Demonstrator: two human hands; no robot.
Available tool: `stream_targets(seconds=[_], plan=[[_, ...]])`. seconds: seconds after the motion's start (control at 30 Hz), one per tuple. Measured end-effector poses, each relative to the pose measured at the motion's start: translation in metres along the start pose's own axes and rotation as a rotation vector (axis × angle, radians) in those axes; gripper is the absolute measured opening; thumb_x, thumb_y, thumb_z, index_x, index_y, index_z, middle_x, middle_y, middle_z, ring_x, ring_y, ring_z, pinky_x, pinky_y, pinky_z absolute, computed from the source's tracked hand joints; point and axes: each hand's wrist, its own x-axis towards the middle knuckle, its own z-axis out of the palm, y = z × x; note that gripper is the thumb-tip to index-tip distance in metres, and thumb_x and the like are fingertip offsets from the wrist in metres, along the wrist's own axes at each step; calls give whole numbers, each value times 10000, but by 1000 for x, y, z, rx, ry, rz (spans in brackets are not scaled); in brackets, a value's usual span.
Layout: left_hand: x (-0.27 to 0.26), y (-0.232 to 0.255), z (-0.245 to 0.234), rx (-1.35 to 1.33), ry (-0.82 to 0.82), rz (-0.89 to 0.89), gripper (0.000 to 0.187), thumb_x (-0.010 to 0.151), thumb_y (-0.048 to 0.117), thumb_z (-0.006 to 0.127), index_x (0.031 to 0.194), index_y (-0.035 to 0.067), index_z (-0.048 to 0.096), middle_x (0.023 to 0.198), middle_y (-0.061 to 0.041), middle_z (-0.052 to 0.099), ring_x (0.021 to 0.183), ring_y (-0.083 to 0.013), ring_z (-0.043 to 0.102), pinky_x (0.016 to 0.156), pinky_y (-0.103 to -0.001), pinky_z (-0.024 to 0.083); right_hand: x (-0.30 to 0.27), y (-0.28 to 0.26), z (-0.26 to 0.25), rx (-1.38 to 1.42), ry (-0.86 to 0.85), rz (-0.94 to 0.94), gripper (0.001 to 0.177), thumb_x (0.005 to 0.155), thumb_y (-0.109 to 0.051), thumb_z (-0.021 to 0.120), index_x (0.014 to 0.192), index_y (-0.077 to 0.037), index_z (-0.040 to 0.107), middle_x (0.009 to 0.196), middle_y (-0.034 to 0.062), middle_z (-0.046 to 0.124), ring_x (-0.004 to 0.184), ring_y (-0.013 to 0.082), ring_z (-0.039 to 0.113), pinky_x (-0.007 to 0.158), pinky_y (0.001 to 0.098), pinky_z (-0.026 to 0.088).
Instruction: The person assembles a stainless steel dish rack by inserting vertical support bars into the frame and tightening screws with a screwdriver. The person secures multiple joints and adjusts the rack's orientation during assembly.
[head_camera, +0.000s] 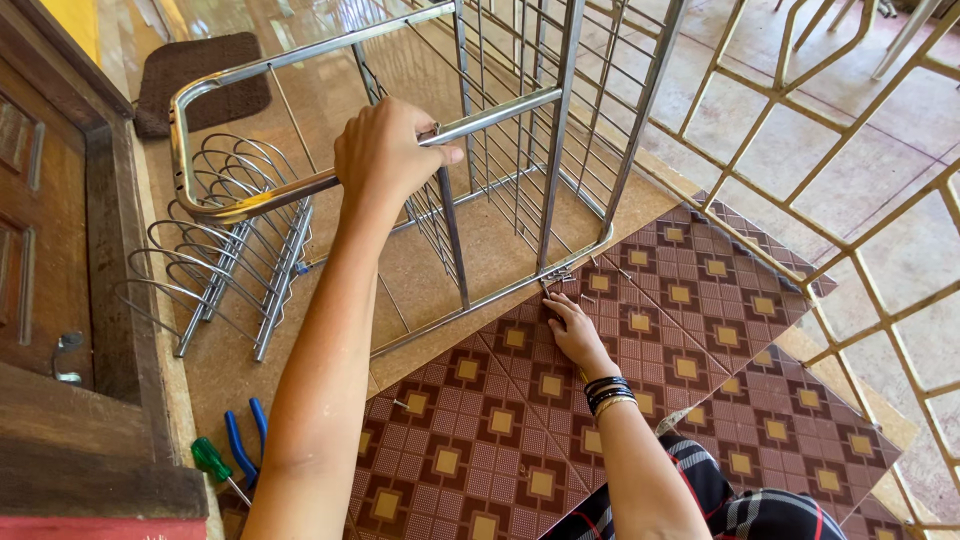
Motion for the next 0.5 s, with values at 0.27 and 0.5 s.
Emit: stream_targets(seconds=[0.27,0.5], plan=[[-1,-7,3,-34,22,88,231,720,317,906,883,182,813,730,-7,753,600,-156,627,566,-336,429,-3,-4,4,21,47,-32,451,898,-71,618,1345,-124,628,1510,85,515,1440,298,418,1173,408,366],[3,-23,-2,-359,11,297,165,854,228,846,997,160,799,935,-14,802,805,-141,768,682,-287,531,-12,-7,-18,342,105,66,434,849,43,553,1235,-112,678,1429,108,559,1397,304,508,1177,416,400]])
